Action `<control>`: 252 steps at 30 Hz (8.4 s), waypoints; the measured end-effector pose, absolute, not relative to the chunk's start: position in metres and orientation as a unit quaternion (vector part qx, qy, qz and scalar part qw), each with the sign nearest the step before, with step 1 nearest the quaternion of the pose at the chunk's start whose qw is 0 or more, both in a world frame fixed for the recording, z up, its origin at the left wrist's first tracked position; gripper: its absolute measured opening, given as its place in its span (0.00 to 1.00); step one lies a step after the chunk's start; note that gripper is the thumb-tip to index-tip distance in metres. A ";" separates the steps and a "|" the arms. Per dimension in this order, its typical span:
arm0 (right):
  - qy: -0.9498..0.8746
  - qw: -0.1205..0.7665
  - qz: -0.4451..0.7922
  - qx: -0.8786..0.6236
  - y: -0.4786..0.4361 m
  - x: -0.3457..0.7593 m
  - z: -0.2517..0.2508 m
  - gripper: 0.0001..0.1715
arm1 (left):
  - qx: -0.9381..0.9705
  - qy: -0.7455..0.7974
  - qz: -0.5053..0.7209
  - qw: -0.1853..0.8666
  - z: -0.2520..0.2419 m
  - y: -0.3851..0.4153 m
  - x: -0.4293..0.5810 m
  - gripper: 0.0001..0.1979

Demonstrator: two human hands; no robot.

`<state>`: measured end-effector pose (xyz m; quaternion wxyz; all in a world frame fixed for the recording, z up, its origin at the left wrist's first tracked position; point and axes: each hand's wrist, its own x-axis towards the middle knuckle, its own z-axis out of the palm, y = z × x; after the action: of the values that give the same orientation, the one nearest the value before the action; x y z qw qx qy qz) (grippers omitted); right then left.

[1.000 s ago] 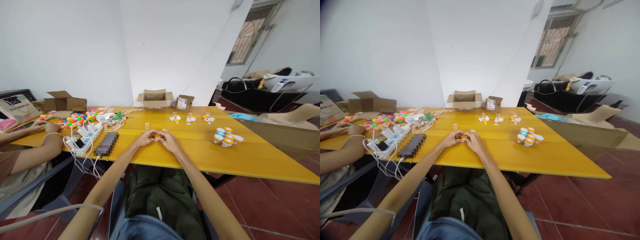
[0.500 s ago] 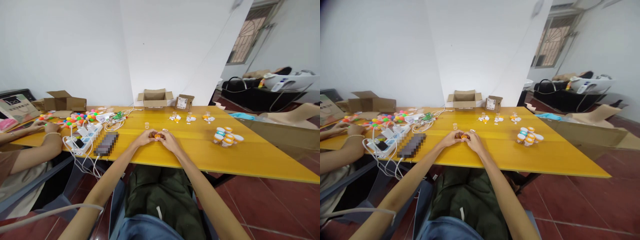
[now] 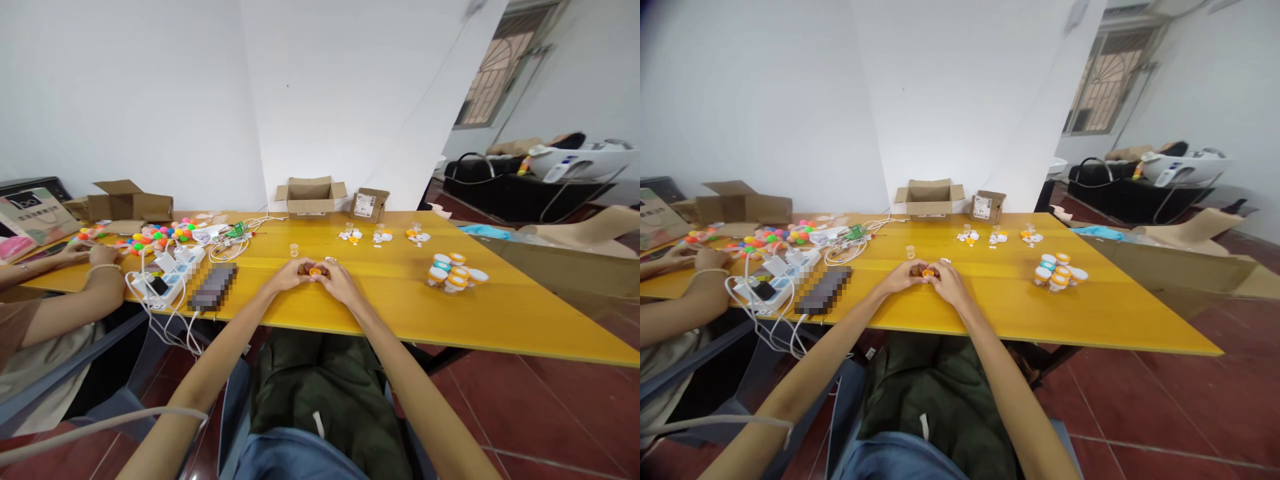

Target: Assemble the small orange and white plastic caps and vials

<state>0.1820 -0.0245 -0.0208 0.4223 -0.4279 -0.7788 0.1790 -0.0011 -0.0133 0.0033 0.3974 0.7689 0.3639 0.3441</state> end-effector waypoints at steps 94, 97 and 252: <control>-0.821 0.320 0.198 -0.430 -0.019 0.197 -0.001 0.08 | 0.793 0.353 0.300 0.396 0.007 -0.017 0.003 0.12; -0.812 0.323 0.195 -0.446 -0.021 0.196 -0.001 0.08 | 0.794 0.350 0.300 0.396 0.007 -0.017 0.003 0.13; -0.734 0.438 0.329 -0.402 -0.034 0.199 -0.003 0.18 | 0.757 0.346 0.339 0.438 0.002 -0.019 0.004 0.25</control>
<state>0.1994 -0.0342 -0.0034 0.4383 -0.4015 -0.7339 0.3287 0.0038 -0.0186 0.0015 0.4381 0.7572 0.3459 0.3392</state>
